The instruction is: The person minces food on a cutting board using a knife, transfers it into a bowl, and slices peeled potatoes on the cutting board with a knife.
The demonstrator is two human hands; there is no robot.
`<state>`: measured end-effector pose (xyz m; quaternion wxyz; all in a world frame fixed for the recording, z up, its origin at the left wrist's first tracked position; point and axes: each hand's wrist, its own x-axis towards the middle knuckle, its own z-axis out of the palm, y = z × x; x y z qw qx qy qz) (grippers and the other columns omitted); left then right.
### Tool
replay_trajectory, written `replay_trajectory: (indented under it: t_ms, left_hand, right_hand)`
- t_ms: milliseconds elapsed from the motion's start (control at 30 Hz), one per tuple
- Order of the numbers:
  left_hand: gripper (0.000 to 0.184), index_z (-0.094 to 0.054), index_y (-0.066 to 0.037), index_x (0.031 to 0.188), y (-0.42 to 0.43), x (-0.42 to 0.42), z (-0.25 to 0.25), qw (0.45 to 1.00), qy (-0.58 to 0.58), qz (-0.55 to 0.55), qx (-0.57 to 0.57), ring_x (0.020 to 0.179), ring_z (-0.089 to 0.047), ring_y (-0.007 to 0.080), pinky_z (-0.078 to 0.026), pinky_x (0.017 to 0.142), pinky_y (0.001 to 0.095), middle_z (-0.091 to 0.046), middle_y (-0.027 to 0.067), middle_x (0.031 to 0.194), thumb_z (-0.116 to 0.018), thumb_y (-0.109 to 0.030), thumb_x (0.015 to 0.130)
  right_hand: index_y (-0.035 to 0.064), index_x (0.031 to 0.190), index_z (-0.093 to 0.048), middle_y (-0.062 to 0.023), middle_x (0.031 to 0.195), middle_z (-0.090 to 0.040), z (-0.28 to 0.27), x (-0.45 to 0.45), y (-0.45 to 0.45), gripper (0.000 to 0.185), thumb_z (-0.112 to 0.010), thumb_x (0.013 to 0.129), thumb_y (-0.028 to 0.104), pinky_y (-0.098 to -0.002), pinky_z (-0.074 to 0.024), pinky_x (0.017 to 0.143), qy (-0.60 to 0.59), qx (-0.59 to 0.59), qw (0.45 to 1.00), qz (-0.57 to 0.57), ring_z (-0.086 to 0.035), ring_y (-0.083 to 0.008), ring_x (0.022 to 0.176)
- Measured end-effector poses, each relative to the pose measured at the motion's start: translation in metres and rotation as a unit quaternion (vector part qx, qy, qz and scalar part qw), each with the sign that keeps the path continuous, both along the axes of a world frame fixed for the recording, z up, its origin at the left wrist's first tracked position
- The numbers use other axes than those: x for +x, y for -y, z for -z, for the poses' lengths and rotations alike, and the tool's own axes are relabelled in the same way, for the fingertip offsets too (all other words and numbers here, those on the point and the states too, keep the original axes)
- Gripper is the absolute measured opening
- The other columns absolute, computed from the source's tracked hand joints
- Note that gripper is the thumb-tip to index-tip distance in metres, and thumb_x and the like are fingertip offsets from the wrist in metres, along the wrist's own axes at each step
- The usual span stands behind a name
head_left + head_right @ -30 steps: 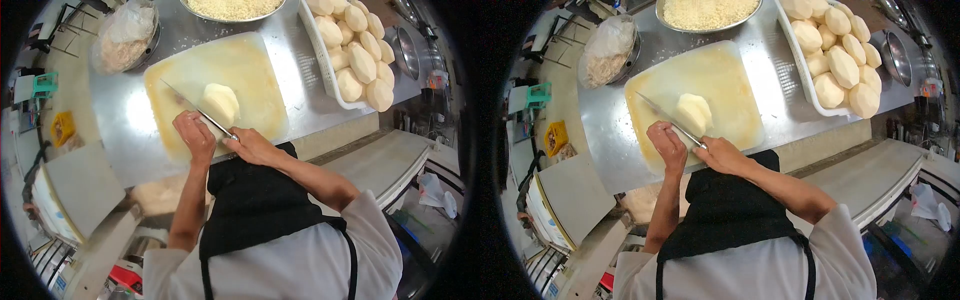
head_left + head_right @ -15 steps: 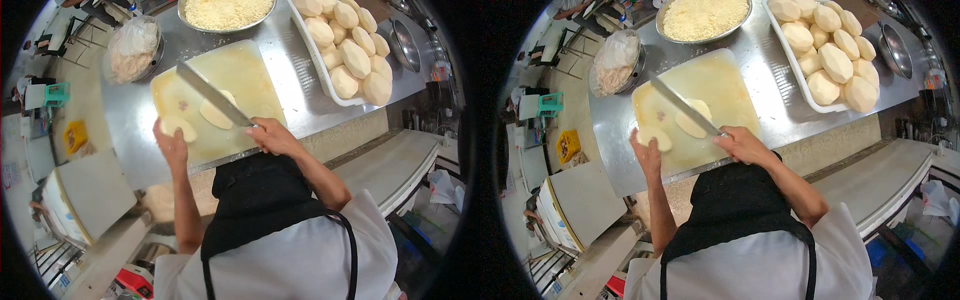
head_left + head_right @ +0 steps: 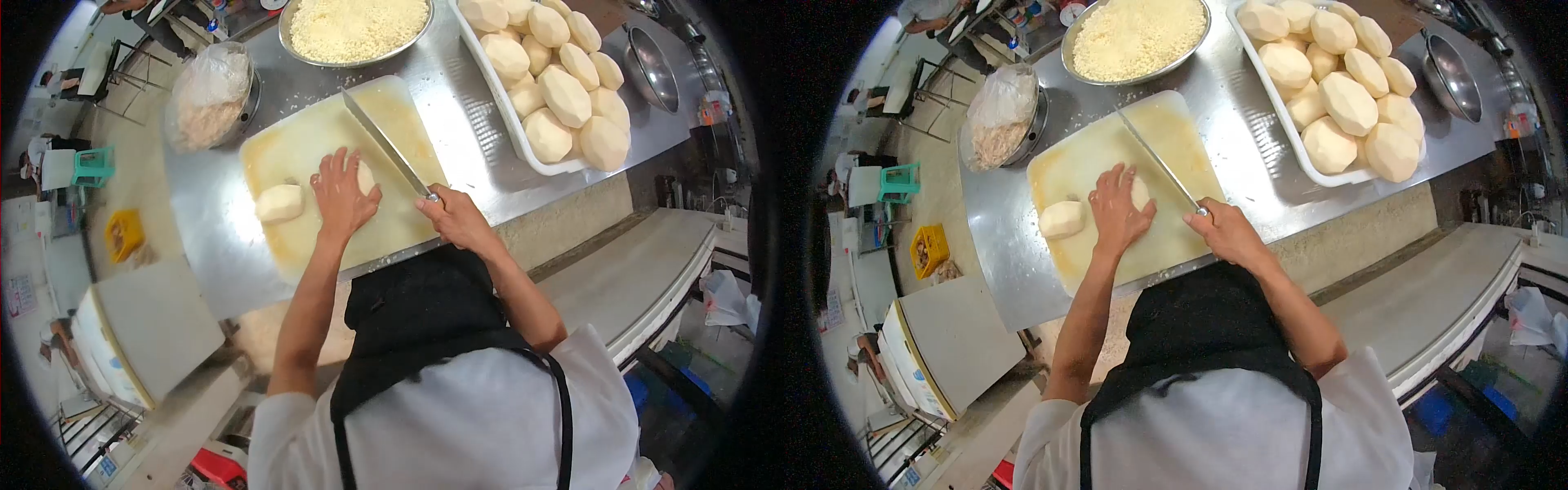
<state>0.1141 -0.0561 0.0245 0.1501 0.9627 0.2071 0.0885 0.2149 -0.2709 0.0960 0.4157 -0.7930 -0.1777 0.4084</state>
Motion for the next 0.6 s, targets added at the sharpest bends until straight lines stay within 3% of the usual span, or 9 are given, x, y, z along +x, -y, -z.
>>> replay_trajectory:
  t_ms: [133,233,367,467,500,600]
  left_hand:
    - [0.066,-0.065,-0.014,0.136,-0.010,-0.004,0.010,0.996,0.084,0.012,-0.001,0.123,-0.050,0.0344,-0.039,0.100,0.0549,-0.057,0.0116,0.130,-0.077,-0.030,0.073]
    - [0.061,-0.068,-0.014,0.131,-0.006,-0.001,0.012,0.994,0.104,0.017,0.011,0.120,-0.051,0.0324,-0.039,0.097,0.0524,-0.059,0.0106,0.124,-0.076,-0.030,0.073]
    - [0.061,-0.069,-0.013,0.130,-0.007,0.026,0.014,0.985,0.171,0.002,-0.003,0.118,-0.054,0.0336,-0.042,0.097,0.0502,-0.062,0.0127,0.121,-0.078,-0.025,0.072]
    - [0.056,-0.069,-0.012,0.129,-0.004,0.048,0.003,0.995,0.097,-0.018,-0.004,0.119,-0.054,0.0351,-0.040,0.101,0.0493,-0.062,0.0134,0.123,-0.078,-0.025,0.076]
    - [0.045,-0.069,-0.008,0.126,-0.011,0.041,0.001,0.984,0.173,0.024,-0.023,0.121,-0.053,0.0358,-0.039,0.105,0.0487,-0.062,0.0133,0.124,-0.074,-0.021,0.084]
    - [0.033,-0.067,-0.004,0.123,-0.045,0.004,-0.015,0.949,0.311,0.010,-0.046,0.121,-0.053,0.0349,-0.041,0.103,0.0513,-0.063,0.0134,0.121,-0.068,-0.019,0.095]
  right_hand:
    - [-0.0027,0.115,-0.066,-0.0136,0.066,-0.062,0.010,-0.003,0.001,0.043,-0.065,0.102,0.038,-0.0389,-0.0487,0.060,0.012,0.025,1.000,0.002,-0.061,-0.0217,0.059]
    - [-0.0012,0.129,-0.062,-0.0085,0.063,-0.058,-0.003,-0.011,0.001,0.048,-0.065,0.102,0.039,-0.0354,-0.0460,0.053,-0.106,0.012,0.993,0.043,-0.058,-0.0174,0.053]
    - [0.0000,0.141,-0.056,-0.0034,0.060,-0.054,-0.008,-0.008,-0.003,0.055,-0.064,0.103,0.038,-0.0301,-0.0409,0.045,-0.154,0.002,0.986,0.067,-0.052,-0.0128,0.047]
    - [0.0000,0.146,-0.054,-0.0021,0.061,-0.053,0.002,-0.003,0.004,0.057,-0.063,0.103,0.037,-0.0282,-0.0402,0.044,-0.156,0.027,0.983,0.092,-0.051,-0.0113,0.047]
    - [0.0002,0.147,-0.054,-0.0017,0.061,-0.053,-0.005,-0.003,0.005,0.057,-0.062,0.104,0.036,-0.0278,-0.0407,0.044,-0.139,0.036,0.986,0.086,-0.051,-0.0110,0.048]
    - [0.0006,0.149,-0.054,-0.0008,0.062,-0.053,-0.024,-0.003,0.008,0.056,-0.061,0.105,0.034,-0.0275,-0.0425,0.045,-0.150,0.057,0.986,0.042,-0.051,-0.0102,0.049]
